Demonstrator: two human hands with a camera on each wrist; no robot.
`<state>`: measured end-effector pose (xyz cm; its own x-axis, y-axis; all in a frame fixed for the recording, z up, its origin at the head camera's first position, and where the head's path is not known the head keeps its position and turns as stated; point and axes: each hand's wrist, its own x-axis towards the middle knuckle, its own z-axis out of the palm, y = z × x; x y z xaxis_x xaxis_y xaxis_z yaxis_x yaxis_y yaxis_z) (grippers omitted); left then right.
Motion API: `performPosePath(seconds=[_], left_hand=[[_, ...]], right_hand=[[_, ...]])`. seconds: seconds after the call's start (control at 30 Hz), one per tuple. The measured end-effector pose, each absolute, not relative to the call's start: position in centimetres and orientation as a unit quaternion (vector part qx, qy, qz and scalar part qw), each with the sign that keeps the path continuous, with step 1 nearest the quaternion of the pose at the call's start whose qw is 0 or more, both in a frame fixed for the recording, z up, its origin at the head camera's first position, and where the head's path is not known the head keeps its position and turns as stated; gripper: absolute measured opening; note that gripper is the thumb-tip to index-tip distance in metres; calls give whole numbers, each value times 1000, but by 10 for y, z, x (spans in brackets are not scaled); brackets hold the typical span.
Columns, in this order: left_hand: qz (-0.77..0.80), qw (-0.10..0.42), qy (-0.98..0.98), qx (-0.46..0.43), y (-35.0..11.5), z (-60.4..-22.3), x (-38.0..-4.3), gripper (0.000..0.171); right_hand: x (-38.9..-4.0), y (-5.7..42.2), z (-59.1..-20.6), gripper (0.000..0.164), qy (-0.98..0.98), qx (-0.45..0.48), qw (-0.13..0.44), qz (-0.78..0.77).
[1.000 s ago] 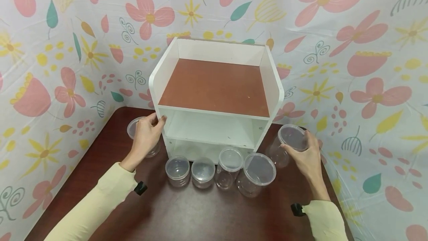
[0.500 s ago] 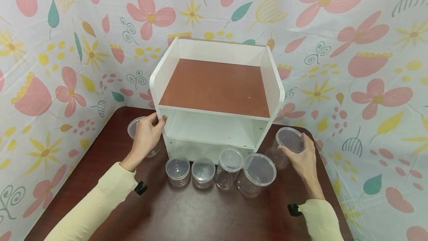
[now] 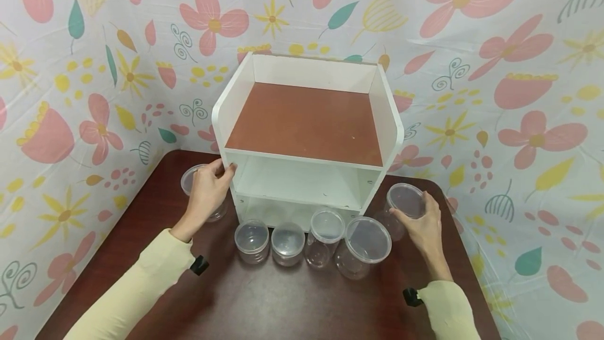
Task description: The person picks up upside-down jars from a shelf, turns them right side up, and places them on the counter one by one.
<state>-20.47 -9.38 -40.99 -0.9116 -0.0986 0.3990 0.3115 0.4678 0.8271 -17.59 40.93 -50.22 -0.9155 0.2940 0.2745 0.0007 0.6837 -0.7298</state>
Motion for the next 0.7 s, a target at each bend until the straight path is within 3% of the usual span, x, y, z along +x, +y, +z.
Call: performPosePath(seconds=[0.7], left_hand=[[-514,202,-832,-57,-96,-413,-205,29]], right_hand=[[-178,405,-512,109,-892,-65,220,389]])
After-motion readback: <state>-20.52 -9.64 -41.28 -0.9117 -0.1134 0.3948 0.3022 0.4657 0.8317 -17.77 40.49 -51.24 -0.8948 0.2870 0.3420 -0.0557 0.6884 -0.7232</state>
